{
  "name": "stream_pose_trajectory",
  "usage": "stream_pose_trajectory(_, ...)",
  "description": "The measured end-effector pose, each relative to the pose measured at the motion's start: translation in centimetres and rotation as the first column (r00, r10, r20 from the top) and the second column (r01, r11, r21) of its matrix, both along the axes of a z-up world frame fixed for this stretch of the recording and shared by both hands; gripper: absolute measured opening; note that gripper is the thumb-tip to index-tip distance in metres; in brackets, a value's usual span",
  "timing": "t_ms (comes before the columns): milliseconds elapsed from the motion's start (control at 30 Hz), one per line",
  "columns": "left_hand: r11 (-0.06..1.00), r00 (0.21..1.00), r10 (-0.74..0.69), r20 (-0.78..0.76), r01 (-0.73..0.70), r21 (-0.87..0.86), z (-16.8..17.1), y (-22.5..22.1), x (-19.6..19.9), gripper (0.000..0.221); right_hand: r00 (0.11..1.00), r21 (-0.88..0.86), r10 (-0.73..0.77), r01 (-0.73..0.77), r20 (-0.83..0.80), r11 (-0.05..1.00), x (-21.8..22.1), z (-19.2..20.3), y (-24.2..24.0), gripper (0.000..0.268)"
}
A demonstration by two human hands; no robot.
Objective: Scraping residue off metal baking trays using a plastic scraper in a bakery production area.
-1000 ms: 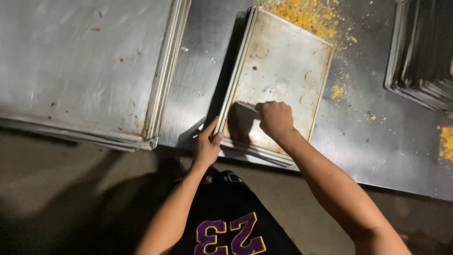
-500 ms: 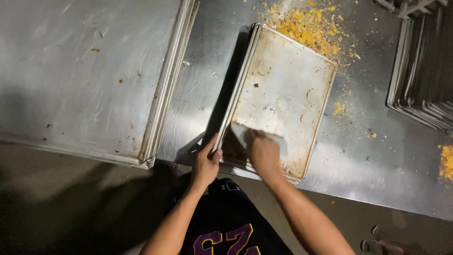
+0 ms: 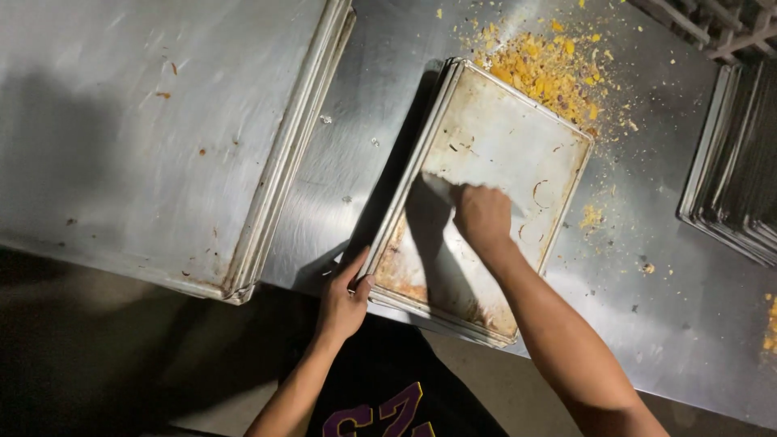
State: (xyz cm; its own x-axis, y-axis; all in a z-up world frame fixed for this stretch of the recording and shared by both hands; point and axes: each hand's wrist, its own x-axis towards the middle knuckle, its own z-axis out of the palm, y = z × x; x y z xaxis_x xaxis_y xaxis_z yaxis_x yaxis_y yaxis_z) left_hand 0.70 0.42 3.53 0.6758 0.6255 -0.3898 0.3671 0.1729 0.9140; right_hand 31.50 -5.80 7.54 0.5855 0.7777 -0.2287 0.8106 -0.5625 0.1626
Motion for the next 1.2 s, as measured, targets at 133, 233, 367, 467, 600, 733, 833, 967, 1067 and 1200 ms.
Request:
stream_pose_trajectory(133, 0.999, 0.998, 0.002, 0.06, -0.005, 0.047, 0.5, -0.7, -0.8, 0.053, 0.998, 0.033, 0.004, -0.005, 0.055, 0.999, 2.7, 0.6, 1.4, 0.013)
stream_pose_trajectory(233, 0.998, 0.997, 0.005, 0.076, -0.009, 0.056, -0.2, -0.3, -0.1, 0.052, 0.999, 0.074, 0.005, -0.008, 0.034, 0.997, -1.0, 0.6, -1.2, 0.013)
stream_pose_trajectory(367, 0.995, 0.996, 0.025, 0.086, -0.033, 0.094, -0.5, -0.7, -0.4, 0.049, 0.984, -0.046, -0.11, 0.105, -0.142, 0.993, -10.1, 0.5, -5.5, 0.013)
stream_pose_trajectory(467, 0.994, 0.998, 0.037, 0.059, -0.043, 0.1, -0.2, -0.4, 0.1, 0.049, 0.989, 0.035, -0.1, 0.105, -0.107, 0.994, -8.7, 0.0, -3.8, 0.013)
stream_pose_trajectory(600, 0.997, 0.999, 0.036, 0.004, -0.036, 0.068, 0.2, -0.3, -0.1, 0.05, 0.993, 0.175, -0.064, 0.045, 0.103, 0.983, 3.8, -3.6, 2.0, 0.016)
stream_pose_trajectory(733, 0.999, 1.0, 0.026, 0.005, -0.027, 0.032, -0.2, -1.1, -0.5, 0.052, 0.969, 0.112, -0.225, 0.213, 0.107, 0.971, 16.8, -1.1, 7.9, 0.019)
stream_pose_trajectory(833, 0.997, 0.999, 0.014, 0.039, -0.017, 0.075, -0.8, -0.4, 0.0, 0.052, 0.977, 0.119, -0.21, 0.203, 0.047, 0.972, 20.5, 1.7, 8.3, 0.02)
stream_pose_trajectory(967, 0.993, 0.998, -0.025, 0.06, 0.018, 0.115, -0.6, -0.5, -0.6, 0.054, 0.962, 0.47, -0.209, 0.268, -0.175, 0.841, 12.2, 5.6, 1.6, 0.045)
stream_pose_trajectory(1067, 0.998, 0.997, -0.063, 0.036, 0.062, 0.029, 0.3, 0.2, -0.1, 0.055, 0.941, 0.468, -0.214, 0.318, -0.263, 0.825, 0.4, 9.2, -4.7, 0.046)
stream_pose_trajectory(1200, 0.994, 0.988, -0.105, 0.113, 0.1, 0.041, -1.2, 0.3, -0.4, 0.054, 0.88, 0.342, -0.285, 0.42, -0.38, 0.841, -13.1, 9.1, -11.5, 0.053)
